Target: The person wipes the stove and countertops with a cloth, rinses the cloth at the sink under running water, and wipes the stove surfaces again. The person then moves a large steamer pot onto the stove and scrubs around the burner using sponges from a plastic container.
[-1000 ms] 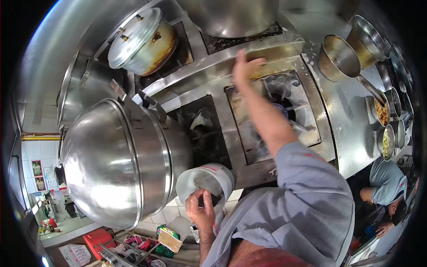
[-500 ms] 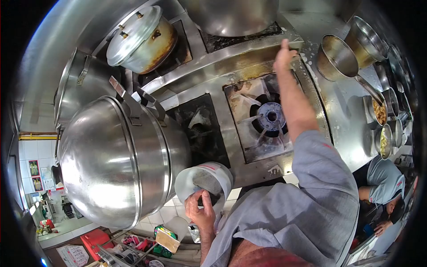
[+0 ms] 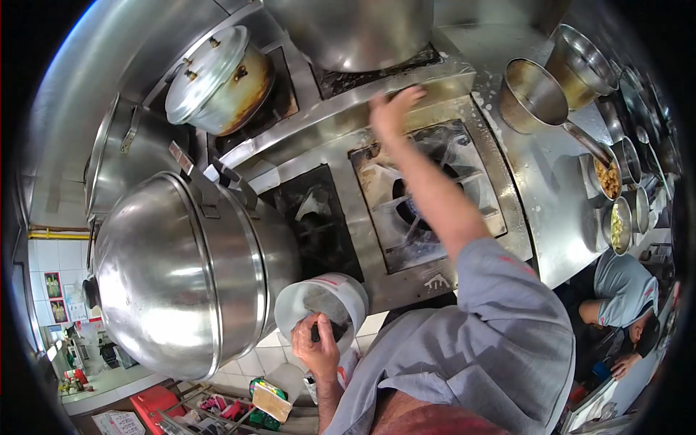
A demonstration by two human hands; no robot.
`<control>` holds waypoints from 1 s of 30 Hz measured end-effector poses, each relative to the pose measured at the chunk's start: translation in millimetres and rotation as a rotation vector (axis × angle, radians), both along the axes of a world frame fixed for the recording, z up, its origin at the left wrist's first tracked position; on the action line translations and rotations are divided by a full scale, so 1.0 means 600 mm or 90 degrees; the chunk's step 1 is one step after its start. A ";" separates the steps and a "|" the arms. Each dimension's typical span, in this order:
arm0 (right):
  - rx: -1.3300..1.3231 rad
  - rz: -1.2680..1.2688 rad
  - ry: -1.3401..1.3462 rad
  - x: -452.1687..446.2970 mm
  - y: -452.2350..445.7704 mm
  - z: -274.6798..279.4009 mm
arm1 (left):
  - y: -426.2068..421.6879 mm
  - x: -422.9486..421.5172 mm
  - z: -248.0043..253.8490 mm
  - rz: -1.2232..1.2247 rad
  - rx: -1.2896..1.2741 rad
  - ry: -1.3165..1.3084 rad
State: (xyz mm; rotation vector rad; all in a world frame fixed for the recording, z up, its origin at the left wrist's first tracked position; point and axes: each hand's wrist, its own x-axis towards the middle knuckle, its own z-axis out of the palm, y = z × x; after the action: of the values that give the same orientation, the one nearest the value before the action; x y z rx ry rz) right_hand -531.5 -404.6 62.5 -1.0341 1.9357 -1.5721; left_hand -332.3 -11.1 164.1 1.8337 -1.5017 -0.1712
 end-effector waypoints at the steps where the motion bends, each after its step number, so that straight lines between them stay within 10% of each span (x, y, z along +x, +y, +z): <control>1: 0.050 0.116 0.054 0.053 0.013 -0.033 | -0.003 0.000 0.002 -0.006 0.006 0.000; 10: 0.054 -0.308 0.269 -0.237 -0.074 0.003 | 0.012 0.005 0.003 0.005 -0.008 0.003; 17: -0.203 0.041 0.688 -0.140 -0.015 -0.017 | 0.006 0.008 0.007 -0.029 -0.017 0.020; 22: -0.466 0.215 0.623 0.152 0.019 -0.005 | 0.001 0.001 0.007 -0.016 0.009 0.004; 25: -0.468 0.393 0.636 0.080 0.020 -0.003 | 0.007 0.007 0.003 -0.006 0.007 0.006; 26: -0.176 0.447 0.640 0.025 0.007 0.018 | 0.009 0.008 0.002 -0.005 -0.001 0.006; 30: -0.118 0.094 0.858 -0.218 -0.007 -0.007 | 0.015 0.010 0.001 0.001 -0.022 0.012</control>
State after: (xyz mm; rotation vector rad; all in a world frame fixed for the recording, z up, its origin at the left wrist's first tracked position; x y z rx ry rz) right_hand -662.3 -408.8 58.3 -2.6922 2.2942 -0.9581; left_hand -326.0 -2.2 165.0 1.8007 -1.4815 -0.1595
